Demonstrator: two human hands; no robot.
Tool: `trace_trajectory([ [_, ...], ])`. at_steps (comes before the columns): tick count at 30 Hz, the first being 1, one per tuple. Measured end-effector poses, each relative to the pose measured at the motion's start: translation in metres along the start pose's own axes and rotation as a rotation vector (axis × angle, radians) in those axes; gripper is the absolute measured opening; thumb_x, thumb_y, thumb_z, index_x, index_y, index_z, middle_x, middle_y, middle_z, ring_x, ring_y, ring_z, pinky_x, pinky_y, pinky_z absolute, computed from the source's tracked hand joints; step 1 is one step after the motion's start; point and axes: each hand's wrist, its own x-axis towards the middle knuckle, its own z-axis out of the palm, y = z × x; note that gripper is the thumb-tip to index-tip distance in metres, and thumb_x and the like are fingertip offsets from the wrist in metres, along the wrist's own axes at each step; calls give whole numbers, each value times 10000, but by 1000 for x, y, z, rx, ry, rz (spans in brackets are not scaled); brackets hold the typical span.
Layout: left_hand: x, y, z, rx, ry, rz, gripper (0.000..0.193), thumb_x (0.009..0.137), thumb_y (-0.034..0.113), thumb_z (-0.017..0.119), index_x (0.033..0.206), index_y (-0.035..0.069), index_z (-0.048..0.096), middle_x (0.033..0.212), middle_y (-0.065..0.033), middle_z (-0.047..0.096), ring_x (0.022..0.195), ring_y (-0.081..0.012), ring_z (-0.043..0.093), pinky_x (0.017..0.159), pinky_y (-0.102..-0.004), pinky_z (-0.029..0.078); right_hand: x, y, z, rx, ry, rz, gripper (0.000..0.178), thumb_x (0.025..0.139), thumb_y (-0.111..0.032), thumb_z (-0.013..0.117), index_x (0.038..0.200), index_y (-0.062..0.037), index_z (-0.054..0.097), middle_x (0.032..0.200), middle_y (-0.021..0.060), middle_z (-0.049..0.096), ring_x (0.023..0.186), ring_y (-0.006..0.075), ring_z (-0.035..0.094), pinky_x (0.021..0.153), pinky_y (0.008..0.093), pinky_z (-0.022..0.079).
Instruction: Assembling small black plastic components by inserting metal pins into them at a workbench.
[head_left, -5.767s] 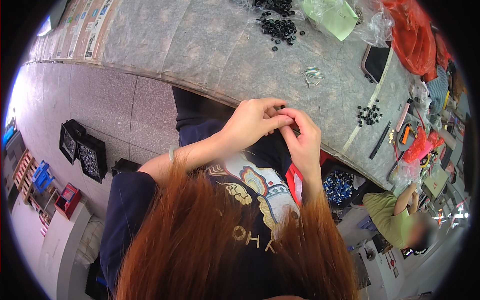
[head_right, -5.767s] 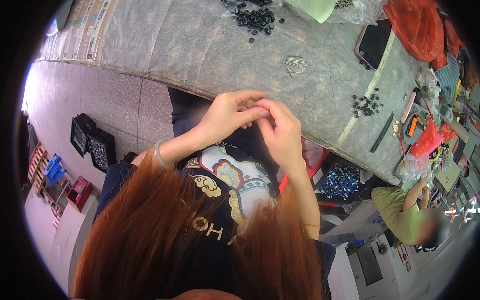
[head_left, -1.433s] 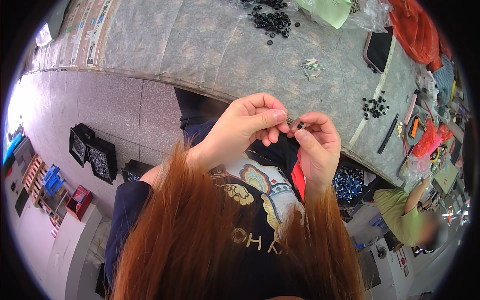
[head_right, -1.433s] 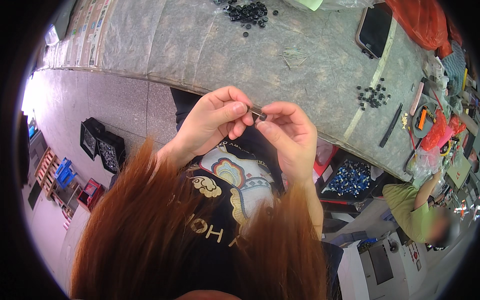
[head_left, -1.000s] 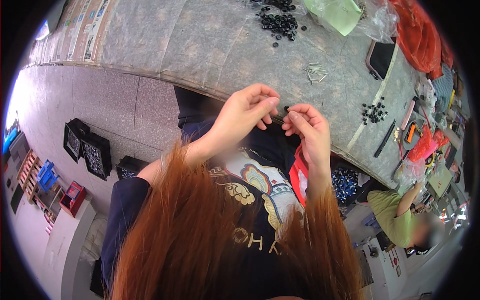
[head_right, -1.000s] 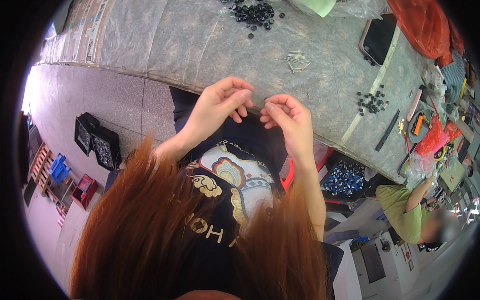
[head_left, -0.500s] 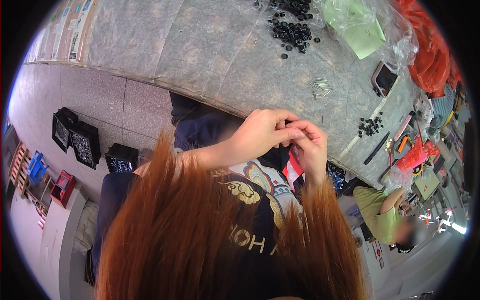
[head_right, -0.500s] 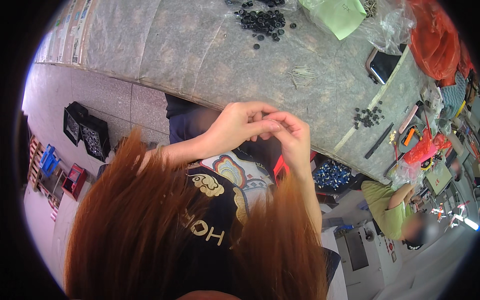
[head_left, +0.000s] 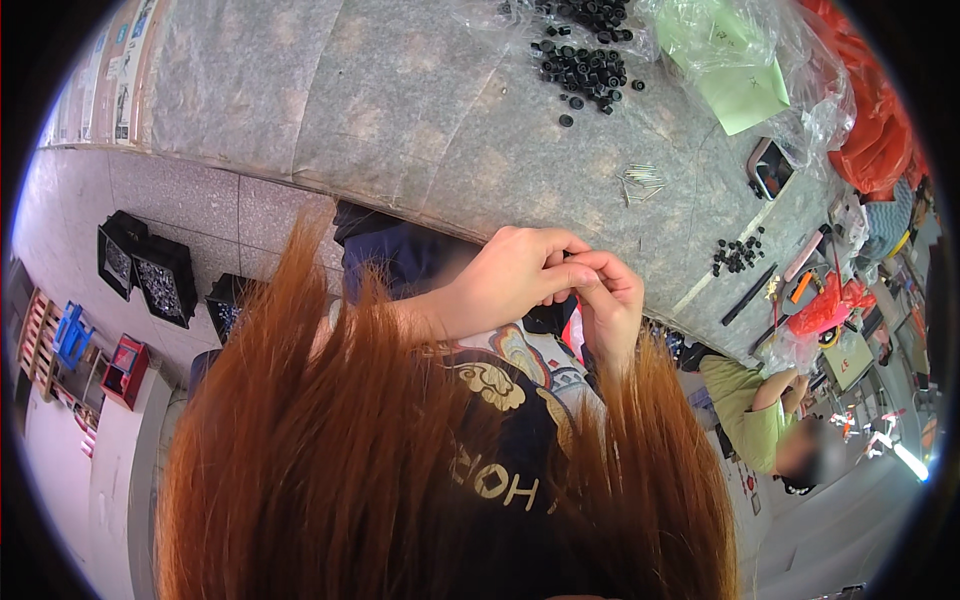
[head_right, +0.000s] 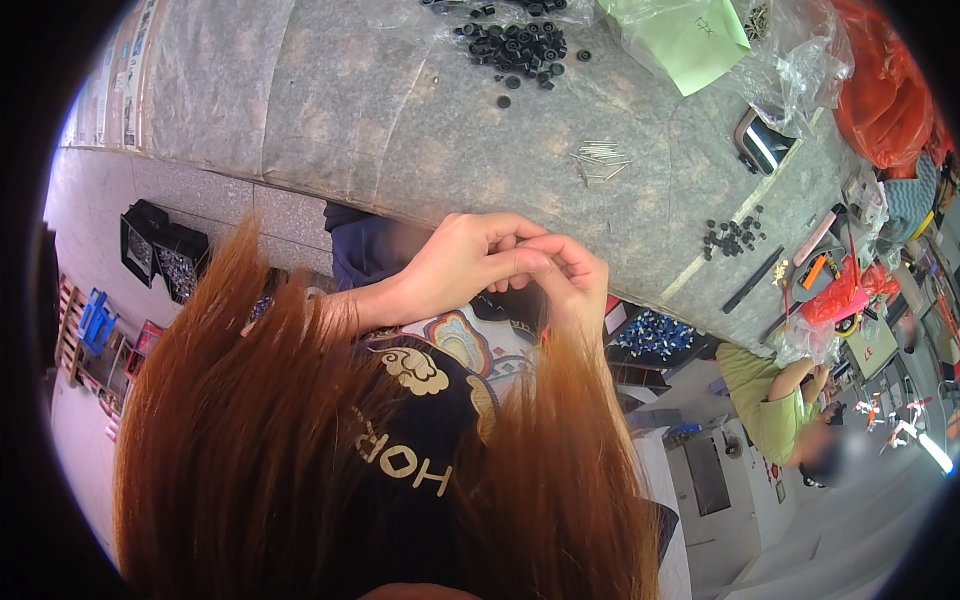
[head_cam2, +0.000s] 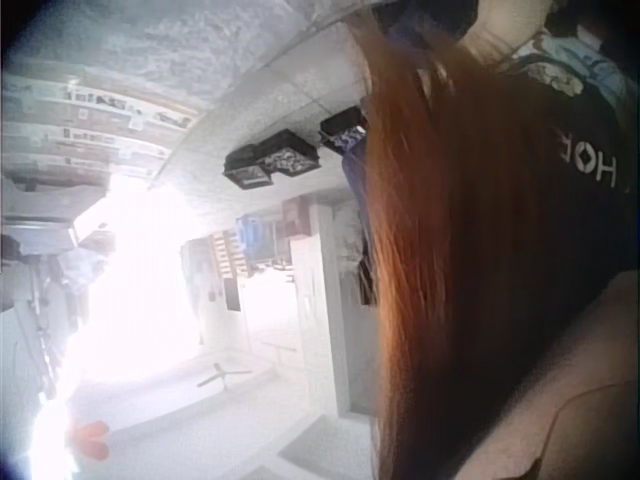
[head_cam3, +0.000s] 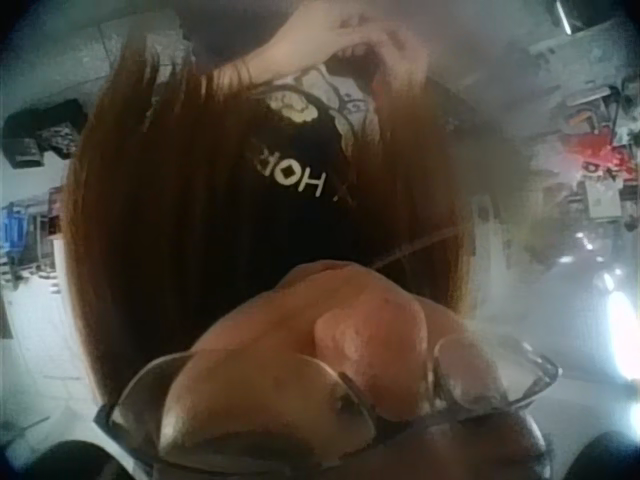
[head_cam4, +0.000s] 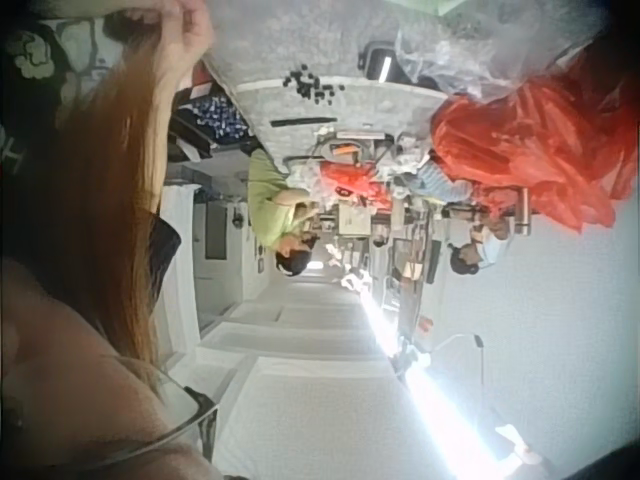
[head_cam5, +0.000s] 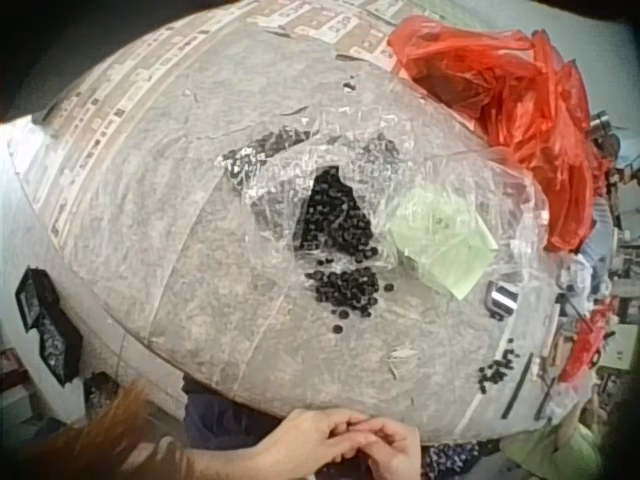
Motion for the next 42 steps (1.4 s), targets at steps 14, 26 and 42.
trace_trajectory([
  [14,2,-5,0,3,-11,59,267,788,193,591,981,8,594,626,-21,561,577,-58,513,520,-207,421,2,8,-1,-70,19,-136,98,807,-57,529,830,31,567,715,51,574,641,96,517,615,219,419],
  [26,-23,-9,-4,38,137,316,302,785,44,567,1075,7,492,860,-24,545,743,-46,512,588,-180,425,-8,6,-12,608,-404,-85,144,854,-117,481,952,-22,526,765,63,544,664,146,502,600,278,399],
  [42,-61,3,20,78,189,436,178,765,45,604,929,-16,567,852,-55,596,780,-84,556,675,-212,446,-38,1,2,558,-448,-224,280,904,-220,389,1046,-2,493,767,94,552,657,170,530,589,286,422],
])
